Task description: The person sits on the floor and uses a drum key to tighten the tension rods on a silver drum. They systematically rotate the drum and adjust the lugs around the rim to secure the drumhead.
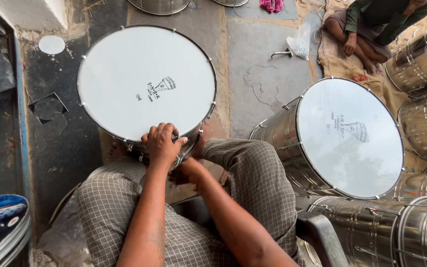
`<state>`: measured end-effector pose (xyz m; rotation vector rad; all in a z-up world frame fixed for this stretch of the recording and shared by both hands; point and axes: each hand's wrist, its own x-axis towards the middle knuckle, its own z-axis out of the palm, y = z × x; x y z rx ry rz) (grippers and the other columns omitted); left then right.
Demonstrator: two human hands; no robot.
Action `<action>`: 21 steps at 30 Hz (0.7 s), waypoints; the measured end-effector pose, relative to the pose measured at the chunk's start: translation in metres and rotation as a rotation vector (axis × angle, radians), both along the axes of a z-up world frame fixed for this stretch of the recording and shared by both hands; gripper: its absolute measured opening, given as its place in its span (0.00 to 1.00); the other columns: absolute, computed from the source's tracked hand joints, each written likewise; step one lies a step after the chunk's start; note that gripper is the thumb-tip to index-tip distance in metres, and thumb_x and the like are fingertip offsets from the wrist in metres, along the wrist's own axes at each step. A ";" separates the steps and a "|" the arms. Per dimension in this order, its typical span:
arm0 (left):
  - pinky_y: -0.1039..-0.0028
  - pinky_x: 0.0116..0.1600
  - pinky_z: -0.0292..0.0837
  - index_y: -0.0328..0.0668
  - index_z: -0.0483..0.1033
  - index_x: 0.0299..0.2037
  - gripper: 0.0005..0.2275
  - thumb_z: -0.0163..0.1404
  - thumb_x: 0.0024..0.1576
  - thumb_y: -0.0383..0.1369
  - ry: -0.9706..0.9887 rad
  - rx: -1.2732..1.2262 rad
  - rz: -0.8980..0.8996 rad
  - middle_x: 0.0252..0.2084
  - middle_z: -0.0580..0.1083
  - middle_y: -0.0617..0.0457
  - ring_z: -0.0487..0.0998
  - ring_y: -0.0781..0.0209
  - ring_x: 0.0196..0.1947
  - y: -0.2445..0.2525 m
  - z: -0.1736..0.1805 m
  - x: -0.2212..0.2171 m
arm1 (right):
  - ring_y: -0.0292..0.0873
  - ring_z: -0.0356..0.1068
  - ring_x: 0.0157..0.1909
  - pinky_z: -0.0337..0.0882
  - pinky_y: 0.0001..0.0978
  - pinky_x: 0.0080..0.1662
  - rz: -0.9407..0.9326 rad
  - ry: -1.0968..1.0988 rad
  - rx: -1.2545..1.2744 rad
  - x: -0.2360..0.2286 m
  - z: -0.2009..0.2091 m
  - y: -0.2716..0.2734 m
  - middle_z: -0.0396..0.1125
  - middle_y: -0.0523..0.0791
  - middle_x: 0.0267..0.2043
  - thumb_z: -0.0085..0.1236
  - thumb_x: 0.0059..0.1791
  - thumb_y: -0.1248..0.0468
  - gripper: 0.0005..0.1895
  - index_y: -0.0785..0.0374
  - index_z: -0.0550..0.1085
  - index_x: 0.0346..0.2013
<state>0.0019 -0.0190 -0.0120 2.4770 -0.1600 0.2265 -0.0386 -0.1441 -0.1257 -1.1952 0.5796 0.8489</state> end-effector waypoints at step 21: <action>0.56 0.56 0.59 0.54 0.77 0.34 0.16 0.65 0.44 0.49 -0.056 0.119 0.013 0.39 0.76 0.61 0.72 0.53 0.47 0.012 -0.038 0.004 | 0.54 0.73 0.49 0.66 0.69 0.49 0.462 -0.738 -1.366 0.094 -0.037 -0.030 0.72 0.51 0.46 0.58 0.44 0.65 0.14 0.60 0.79 0.44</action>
